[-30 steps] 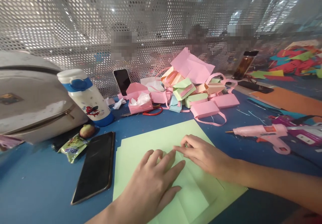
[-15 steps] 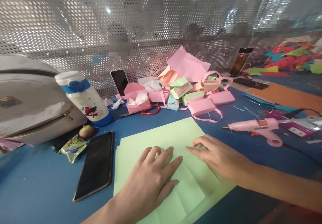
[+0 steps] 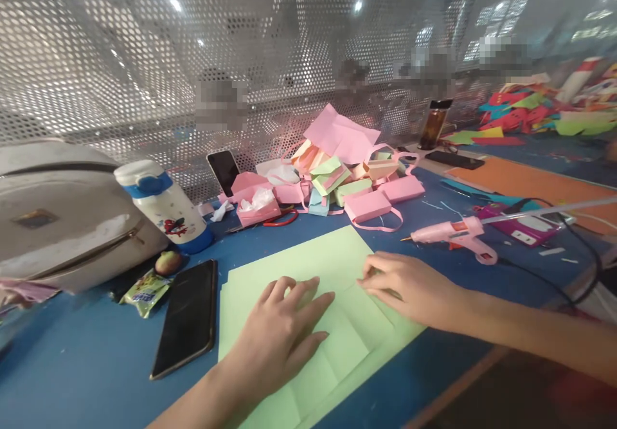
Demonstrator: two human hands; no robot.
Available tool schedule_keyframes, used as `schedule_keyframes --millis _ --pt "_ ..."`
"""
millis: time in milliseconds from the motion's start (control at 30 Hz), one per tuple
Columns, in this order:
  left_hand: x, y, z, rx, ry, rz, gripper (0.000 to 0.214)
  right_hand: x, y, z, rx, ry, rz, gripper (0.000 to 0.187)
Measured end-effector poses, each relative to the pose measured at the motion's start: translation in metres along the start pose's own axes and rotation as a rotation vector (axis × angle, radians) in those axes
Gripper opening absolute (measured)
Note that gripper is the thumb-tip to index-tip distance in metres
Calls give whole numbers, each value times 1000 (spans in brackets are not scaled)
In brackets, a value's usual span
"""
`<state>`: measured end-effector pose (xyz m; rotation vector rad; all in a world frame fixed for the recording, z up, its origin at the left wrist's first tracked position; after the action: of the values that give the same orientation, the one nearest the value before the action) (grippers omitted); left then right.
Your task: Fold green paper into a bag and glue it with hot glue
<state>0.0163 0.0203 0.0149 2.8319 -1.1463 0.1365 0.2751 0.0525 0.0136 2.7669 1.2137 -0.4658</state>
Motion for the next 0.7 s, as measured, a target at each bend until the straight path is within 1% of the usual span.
schedule_keyframes --millis 67,100,133,167,233,267,333,400,533,600,700 --pt "0 -2 -5 -17 71 -15 37 -3 -14 -6 -34 38 40 30" --pt "-1 -3 -8 -24 114 -24 36 -5 -22 -8 -50 51 57 26" --pt "-2 -4 -12 -27 164 -39 35 -7 -30 -10 -66 48 77 18" --pt "-4 -6 -15 -23 222 -63 36 -8 -38 -10 -94 37 94 16" --pt "-9 -9 -20 1 367 -150 37 -12 -51 -9 -155 32 97 33" --pt "-12 -11 -23 16 443 -204 37 -13 -57 -8 -186 14 91 37" --pt "-18 -15 -25 32 550 -289 36 -15 -65 -7 -243 -48 68 39" --pt "-24 -18 -24 13 552 -313 32 -17 -68 -6 -265 -93 45 38" --pt "-32 -26 -17 -83 477 -303 25 -18 -67 -6 -241 -135 11 35" --pt "-34 -29 -15 -117 470 -308 24 -15 -66 -4 -244 -220 -31 30" --pt "-35 -34 -15 -159 465 -328 21 -9 -66 -2 -245 -386 -99 18"
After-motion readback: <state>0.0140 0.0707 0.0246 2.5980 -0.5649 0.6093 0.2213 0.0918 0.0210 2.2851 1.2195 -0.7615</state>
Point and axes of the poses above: each hand's wrist, its own y-axis away from the middle knuckle, its own z-axis out of the palm, x = y × z, the point moved 1 cm from there along -y, towards the middle knuckle, and after that the axes turned 9 degrees about -x, right-handed, at the moved point
